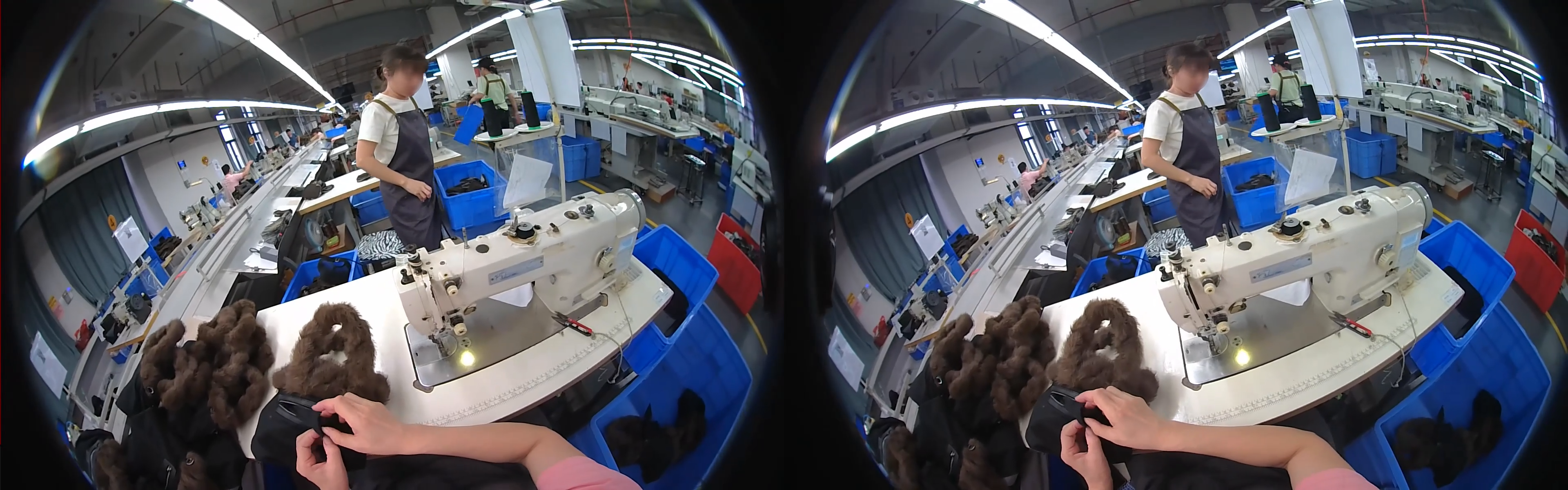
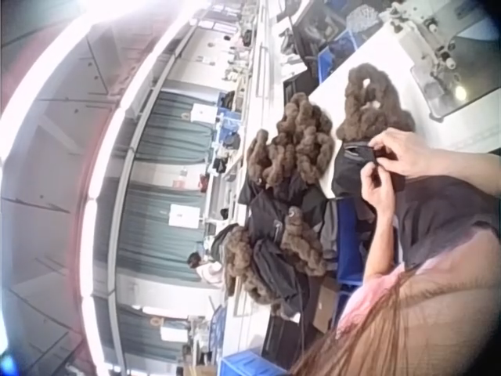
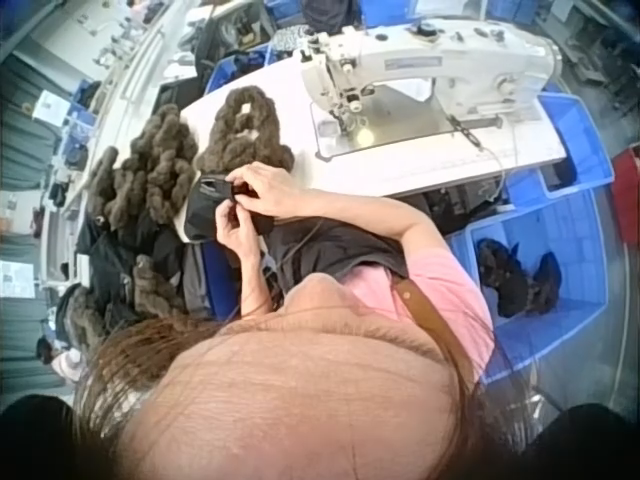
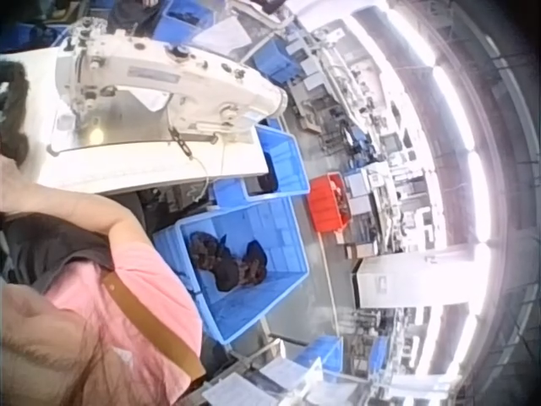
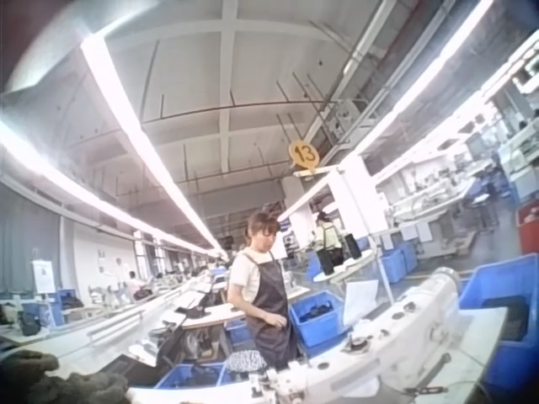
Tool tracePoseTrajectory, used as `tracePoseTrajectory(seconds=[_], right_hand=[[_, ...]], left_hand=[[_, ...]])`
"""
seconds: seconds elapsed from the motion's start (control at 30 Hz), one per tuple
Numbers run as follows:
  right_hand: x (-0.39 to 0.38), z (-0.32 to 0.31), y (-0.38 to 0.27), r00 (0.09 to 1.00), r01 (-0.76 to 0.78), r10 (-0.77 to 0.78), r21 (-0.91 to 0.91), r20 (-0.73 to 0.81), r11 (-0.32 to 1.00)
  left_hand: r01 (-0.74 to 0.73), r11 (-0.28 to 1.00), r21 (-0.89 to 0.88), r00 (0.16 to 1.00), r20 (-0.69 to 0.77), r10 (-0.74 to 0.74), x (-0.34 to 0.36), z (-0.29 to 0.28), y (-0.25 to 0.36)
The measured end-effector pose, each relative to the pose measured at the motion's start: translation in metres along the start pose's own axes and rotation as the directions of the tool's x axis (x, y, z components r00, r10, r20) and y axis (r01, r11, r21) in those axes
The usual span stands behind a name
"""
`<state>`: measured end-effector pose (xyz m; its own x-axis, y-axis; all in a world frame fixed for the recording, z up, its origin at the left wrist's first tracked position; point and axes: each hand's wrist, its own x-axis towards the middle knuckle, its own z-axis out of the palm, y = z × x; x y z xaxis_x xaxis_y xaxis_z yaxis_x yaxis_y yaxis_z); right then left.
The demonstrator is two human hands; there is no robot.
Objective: Sewing fur trim onto black fabric using an industrial sewing machine in a workshop.
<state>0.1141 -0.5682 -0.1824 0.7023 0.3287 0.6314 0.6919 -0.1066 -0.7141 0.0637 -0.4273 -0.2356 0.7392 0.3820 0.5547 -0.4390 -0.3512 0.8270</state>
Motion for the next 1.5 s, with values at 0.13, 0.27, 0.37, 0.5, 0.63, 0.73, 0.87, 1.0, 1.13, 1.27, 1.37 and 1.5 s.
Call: tracePoseTrajectory(seconds=[0.13, 0.27, 0.37, 0.5, 0.63, 0.73, 0.87, 1.0, 1.13, 1.27, 1.37, 1.5], right_hand=[[0.004, 0.004, 0.011, 0.973, 0.231, -0.23, -0.136, 0.023, 0.963], [0.007, 0.002, 0.019, 0.936, 0.351, -0.347, -0.179, 0.053, 0.919], [0.007, 0.009, 0.026, 0.941, 0.339, -0.329, -0.203, 0.08, 0.919], [0.007, 0.014, 0.018, 0.947, 0.308, -0.315, -0.095, -0.062, 0.946], [0.002, 0.023, 0.014, 0.949, 0.281, -0.278, 0.0, -0.151, 0.96], [0.001, 0.028, 0.014, 0.964, 0.257, -0.257, -0.018, -0.059, 0.966], [0.004, 0.023, 0.011, 0.973, 0.23, -0.23, 0.113, -0.007, 0.967], [0.0, 0.022, 0.013, 0.958, 0.286, -0.285, 0.041, -0.026, 0.957], [0.002, 0.028, 0.006, 0.834, 0.543, -0.552, -0.182, 0.002, 0.82], [0.006, 0.023, 0.0, 0.88, 0.469, -0.473, -0.214, 0.036, 0.857], [0.009, 0.02, 0.016, 0.907, 0.42, -0.406, -0.33, 0.113, 0.846], [0.011, 0.024, 0.023, 0.907, 0.42, -0.398, -0.347, 0.137, 0.838]], left_hand=[[0.059, 0.992, -0.108, 0.998, -0.008, -0.061, -0.002, -0.005, -0.002], [0.106, 0.983, -0.152, 0.994, -0.012, -0.109, -0.003, -0.006, 0.0], [0.087, 0.972, -0.218, 0.996, -0.014, -0.092, -0.003, -0.003, 0.007], [0.058, 0.97, -0.236, 0.997, -0.033, -0.068, -0.003, -0.007, 0.0], [0.001, 0.992, -0.127, 0.998, -0.065, -0.009, -0.001, -0.006, 0.012], [0.014, 0.993, -0.116, 0.993, -0.117, -0.028, -0.001, -0.004, 0.013], [0.056, 0.997, -0.045, 0.987, -0.151, -0.062, 0.006, -0.011, 0.007], [-0.015, 0.993, 0.12, 0.994, -0.104, 0.028, 0.008, -0.01, 0.014], [-0.088, 0.897, 0.434, 0.962, -0.196, 0.189, 0.022, -0.009, 0.034], [-0.294, 0.802, 0.52, 0.929, -0.043, 0.368, 0.031, -0.026, 0.038], [-0.318, 0.792, 0.521, 0.92, -0.034, 0.391, 0.035, -0.023, 0.038], [-0.361, 0.69, 0.627, 0.906, 0.062, 0.418, 0.044, -0.028, 0.035]])
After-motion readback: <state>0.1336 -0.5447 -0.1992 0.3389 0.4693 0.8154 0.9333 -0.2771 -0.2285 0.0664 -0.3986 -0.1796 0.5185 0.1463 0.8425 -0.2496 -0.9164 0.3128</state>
